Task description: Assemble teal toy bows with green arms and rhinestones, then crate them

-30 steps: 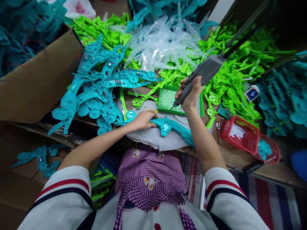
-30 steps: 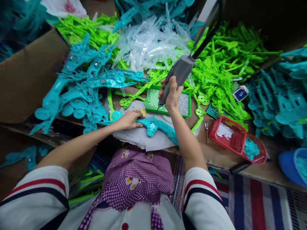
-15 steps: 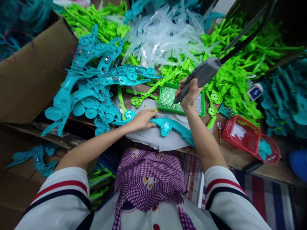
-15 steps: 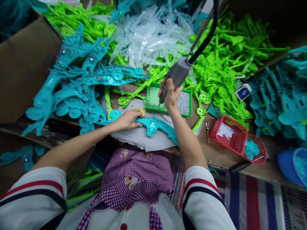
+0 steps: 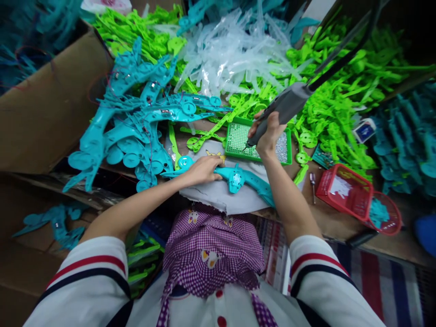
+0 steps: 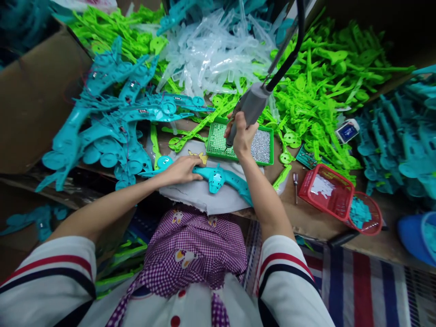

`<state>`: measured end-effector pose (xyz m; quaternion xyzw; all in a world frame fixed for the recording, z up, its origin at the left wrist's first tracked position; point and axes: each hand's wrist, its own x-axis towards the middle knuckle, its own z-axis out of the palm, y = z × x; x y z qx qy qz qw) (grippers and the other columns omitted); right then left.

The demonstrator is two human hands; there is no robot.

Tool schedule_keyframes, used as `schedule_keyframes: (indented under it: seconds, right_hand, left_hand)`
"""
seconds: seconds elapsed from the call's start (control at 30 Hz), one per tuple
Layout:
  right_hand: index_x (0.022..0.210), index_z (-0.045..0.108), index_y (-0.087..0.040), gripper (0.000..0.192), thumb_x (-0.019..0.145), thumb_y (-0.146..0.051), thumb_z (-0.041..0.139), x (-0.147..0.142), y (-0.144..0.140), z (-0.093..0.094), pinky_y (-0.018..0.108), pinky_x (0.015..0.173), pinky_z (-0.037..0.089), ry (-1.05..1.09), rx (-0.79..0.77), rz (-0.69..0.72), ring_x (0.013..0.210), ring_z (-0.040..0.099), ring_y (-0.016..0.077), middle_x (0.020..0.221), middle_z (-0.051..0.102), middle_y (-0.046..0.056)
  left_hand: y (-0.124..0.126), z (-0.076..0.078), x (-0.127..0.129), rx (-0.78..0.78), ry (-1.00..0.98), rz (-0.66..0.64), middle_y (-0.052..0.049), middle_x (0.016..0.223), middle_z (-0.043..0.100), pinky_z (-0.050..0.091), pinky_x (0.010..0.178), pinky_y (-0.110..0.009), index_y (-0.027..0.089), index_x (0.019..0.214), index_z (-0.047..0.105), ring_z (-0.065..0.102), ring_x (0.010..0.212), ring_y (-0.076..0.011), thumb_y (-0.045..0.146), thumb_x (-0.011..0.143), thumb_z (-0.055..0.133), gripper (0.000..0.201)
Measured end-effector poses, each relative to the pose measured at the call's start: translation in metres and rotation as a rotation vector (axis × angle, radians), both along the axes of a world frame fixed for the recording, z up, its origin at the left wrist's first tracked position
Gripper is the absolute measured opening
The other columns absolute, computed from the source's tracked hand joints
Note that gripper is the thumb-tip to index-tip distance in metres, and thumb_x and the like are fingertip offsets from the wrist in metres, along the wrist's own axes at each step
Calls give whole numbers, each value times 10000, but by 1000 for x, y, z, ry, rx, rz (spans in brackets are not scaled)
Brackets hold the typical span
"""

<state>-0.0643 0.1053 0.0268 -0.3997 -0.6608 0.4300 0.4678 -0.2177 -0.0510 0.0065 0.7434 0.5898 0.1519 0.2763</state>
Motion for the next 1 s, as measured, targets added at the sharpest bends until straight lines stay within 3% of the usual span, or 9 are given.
schedule_keyframes:
  seconds: [0.1,0.23,0.33,0.47,0.67,0.83,1.0]
  right_hand:
    - [1016,632,-256,830,784,-927,202,0,-1,2,481,617,563,-3,20,-40,762,715,309,652,571,62]
    - [1120,610,-256,922,765,-941,105,-2,-4,0,461,635,537,-77,42,57,778,710,288,729,604,71]
    - [1016,605,-251,827,777,-932,200,-3,-7,4,382,557,495,12,41,32,611,653,216,624,534,16]
    - [909,574,-287,663,762,-902,376,5,-8,27,301,445,399,267,12,3,435,508,135,521,454,-53]
    - [777,568,-281,655,686,-921,469,23,-49,62,282,351,339,466,-99,200,360,468,128,446,454,-60]
    - [748,591,-241,642,645,-875,591,11,-87,49,255,314,318,441,-196,305,318,454,121,421,461,-67]
    - [729,590,-227,652,649,-874,583,3,-83,31,250,343,377,376,-211,272,335,470,110,436,469,-65]
  left_hand:
    - [0,1,0,0,7,0,-69,1055,693,486,880,-388,208,997,662,628,1027,-270,279,761,770,268]
    - [0,2,1,-19,29,13,-77,1059,690,479,887,-383,200,1012,663,626,1037,-276,300,762,773,291]
    - [0,2,1,-19,39,13,-84,1057,689,480,883,-388,188,1016,668,631,1033,-283,308,763,770,298]
    - [0,2,1,-12,38,10,-83,1071,693,480,886,-378,180,1032,668,633,1034,-275,296,762,775,312]
    - [-1,0,1,-13,26,15,-75,1054,699,479,871,-367,182,1016,661,633,1006,-256,269,761,784,297]
    - [-1,-2,1,8,27,26,-48,1002,693,469,815,-339,199,970,653,624,943,-228,266,753,785,263]
    - [0,0,1,-5,43,17,-60,1014,692,470,822,-349,189,1000,649,625,957,-237,258,745,788,298]
